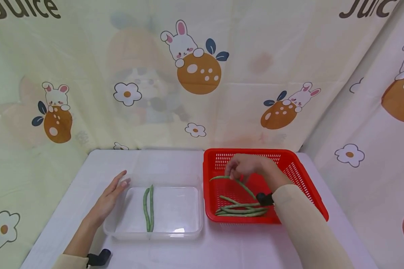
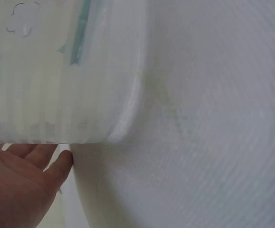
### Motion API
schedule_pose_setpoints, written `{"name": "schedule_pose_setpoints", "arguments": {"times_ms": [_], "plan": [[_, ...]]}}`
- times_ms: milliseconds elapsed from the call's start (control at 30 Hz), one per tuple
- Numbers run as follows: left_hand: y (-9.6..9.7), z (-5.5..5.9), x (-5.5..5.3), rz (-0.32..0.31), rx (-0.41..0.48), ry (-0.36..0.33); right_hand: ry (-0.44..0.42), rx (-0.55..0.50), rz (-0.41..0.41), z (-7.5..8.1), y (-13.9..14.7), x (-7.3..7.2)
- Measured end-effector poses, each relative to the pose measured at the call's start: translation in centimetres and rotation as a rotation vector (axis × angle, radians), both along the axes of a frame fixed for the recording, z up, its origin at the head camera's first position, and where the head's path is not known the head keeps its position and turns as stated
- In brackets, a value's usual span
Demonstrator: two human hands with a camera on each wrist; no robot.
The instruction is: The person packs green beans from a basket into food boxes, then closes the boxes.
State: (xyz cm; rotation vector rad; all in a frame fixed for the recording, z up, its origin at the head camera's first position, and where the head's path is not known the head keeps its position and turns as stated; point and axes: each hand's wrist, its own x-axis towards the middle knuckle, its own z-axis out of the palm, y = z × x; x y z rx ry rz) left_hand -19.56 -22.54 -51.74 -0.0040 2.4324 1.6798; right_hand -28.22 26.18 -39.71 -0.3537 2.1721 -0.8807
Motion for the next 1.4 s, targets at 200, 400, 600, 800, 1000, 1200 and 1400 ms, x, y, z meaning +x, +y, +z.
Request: {"name": "schedule_pose_setpoints", "arguments": {"times_ms": [200, 400, 600, 800, 1000, 1200, 1400], "plan": [[0.0, 0.3, 0.1, -0.002, -0.003, 0.004, 0.085, -0.154, -0.075, 0.3, -0.2, -0.5], [-0.1, 0.1, 0.1, 0.000, -0.002, -0.010, 0.250, -0.268, -0.072, 1.0, -2.5, -0.7], [0.0, 0.1, 0.1, 0.002, 0.004, -0.006, 0.345, -0.297, -0.010, 2.2, -5.7, -0.2], [0.0, 0.0, 0.0, 0.001, -0.001, -0.008, 0.393, -0.325, 0.007, 3.1, -8.3, 0.4], [0.0, -0.1, -0.1, -0.003, 0.007, -0.005, 0.395, -0.358, 0.038, 3.2, -10.2, 0.9], [0.1, 0.2, 0.1, -0.007, -0.012, 0.011, 0.384, -0.430, 0.026, 2.8, -12.1, 1.1], [0.1, 0.1, 0.1, -0.003, -0.021, 0.017, 0.386, -0.465, -0.010, 2.2, -14.0, 1.3]]}}
